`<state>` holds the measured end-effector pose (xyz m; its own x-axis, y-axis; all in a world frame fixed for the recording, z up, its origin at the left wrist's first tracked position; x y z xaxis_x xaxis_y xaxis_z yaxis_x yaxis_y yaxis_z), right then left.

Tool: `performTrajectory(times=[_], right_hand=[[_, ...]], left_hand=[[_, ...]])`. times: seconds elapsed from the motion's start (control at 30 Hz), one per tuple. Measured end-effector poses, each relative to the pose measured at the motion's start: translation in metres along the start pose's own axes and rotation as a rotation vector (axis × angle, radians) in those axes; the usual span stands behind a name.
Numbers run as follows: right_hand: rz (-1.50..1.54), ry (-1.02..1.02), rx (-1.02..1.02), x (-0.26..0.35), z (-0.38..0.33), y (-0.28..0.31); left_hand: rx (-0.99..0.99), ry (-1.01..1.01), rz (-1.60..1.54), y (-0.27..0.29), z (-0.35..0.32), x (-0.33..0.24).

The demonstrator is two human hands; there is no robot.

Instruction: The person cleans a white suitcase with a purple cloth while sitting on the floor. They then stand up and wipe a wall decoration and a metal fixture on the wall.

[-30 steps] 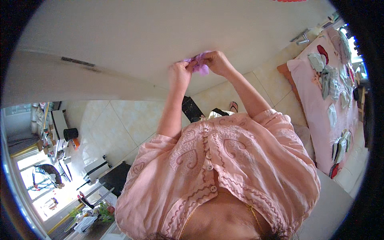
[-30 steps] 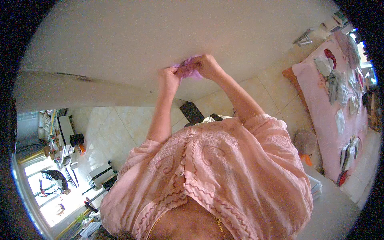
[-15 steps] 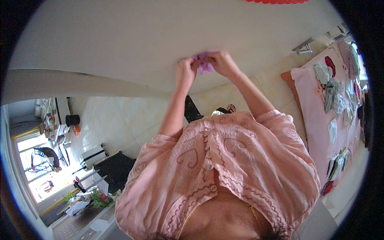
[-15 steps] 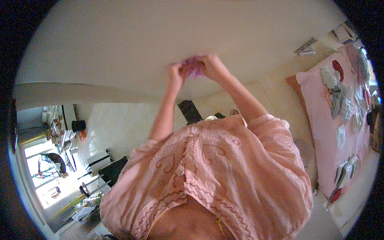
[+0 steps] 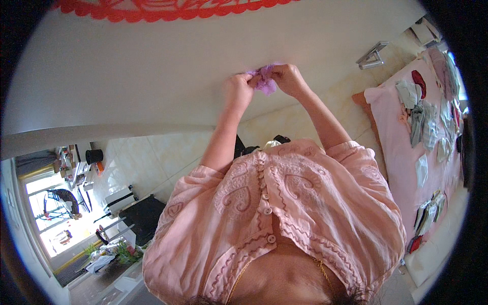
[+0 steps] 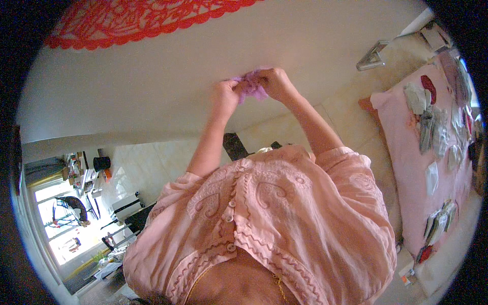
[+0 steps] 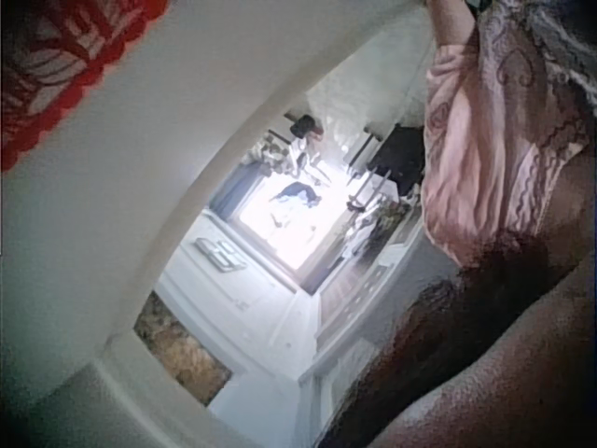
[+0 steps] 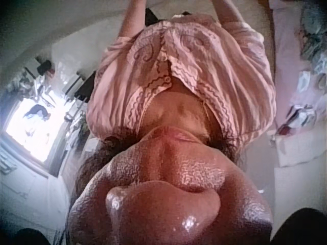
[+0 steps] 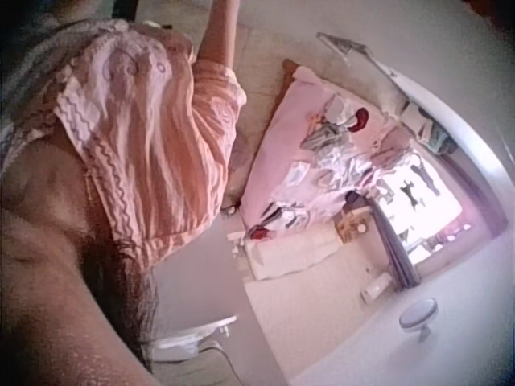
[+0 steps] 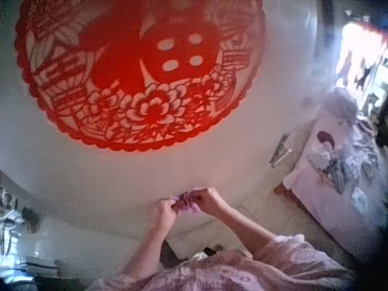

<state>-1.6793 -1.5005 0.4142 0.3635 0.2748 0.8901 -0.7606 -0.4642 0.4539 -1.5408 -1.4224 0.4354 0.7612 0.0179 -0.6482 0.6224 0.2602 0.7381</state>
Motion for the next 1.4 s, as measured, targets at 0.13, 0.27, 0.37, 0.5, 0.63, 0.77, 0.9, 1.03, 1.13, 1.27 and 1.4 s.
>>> performTrajectory(times=[0.13, 0.27, 0.37, 0.5, 0.63, 0.77, 0.9, 1.03, 1.13, 1.27, 1.4], right_hand=[[0.009, -0.023, 0.096, -0.015, -0.003, 0.001], [-0.027, 0.024, 0.116, -0.055, 0.000, -0.014], [-0.109, 0.092, 0.107, -0.057, 0.003, -0.013], [-0.156, 0.122, 0.153, -0.010, 0.001, -0.007], [-0.154, 0.163, 0.202, 0.033, 0.007, -0.003], [-0.172, 0.258, 0.217, 0.097, 0.007, -0.016], [-0.228, 0.264, 0.113, 0.127, 0.013, -0.021], [-0.228, 0.484, 0.038, 0.178, 0.013, -0.044], [-0.184, 0.425, -0.011, 0.214, 0.016, -0.051], [0.019, 0.401, -0.073, 0.261, 0.025, -0.068], [0.037, 0.433, -0.165, 0.287, 0.024, -0.087]], left_hand=[[-0.017, -0.020, 0.027, -0.038, -0.002, 0.019], [-0.044, 0.023, -0.013, -0.068, -0.009, 0.034], [0.010, 0.063, -0.019, -0.073, -0.008, 0.035], [-0.183, 0.114, -0.748, -0.081, -0.011, 0.069], [-0.278, 0.027, -0.745, -0.027, -0.015, 0.031], [-0.341, 0.149, -0.933, 0.021, -0.035, 0.037], [-0.359, 0.056, -0.526, 0.071, -0.032, 0.013], [-0.588, -0.213, -0.219, 0.125, -0.041, 0.020], [-0.696, -0.273, -0.053, 0.183, -0.051, -0.006], [-0.883, -0.323, 0.093, 0.251, -0.056, -0.017], [-0.904, -0.462, 0.032, 0.275, -0.061, -0.008]])
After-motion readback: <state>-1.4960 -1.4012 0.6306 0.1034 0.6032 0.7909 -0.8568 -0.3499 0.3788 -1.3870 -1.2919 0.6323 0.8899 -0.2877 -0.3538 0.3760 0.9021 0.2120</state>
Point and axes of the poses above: each hand's wrist, its own z-axis towards the middle knuckle, its own y-axis out of the back of the hand, x = y × z, the point moved 5 cm from there along z, towards the middle knuckle, and after that the axes turned 10 degrees about -y, right-handed, at the moved point
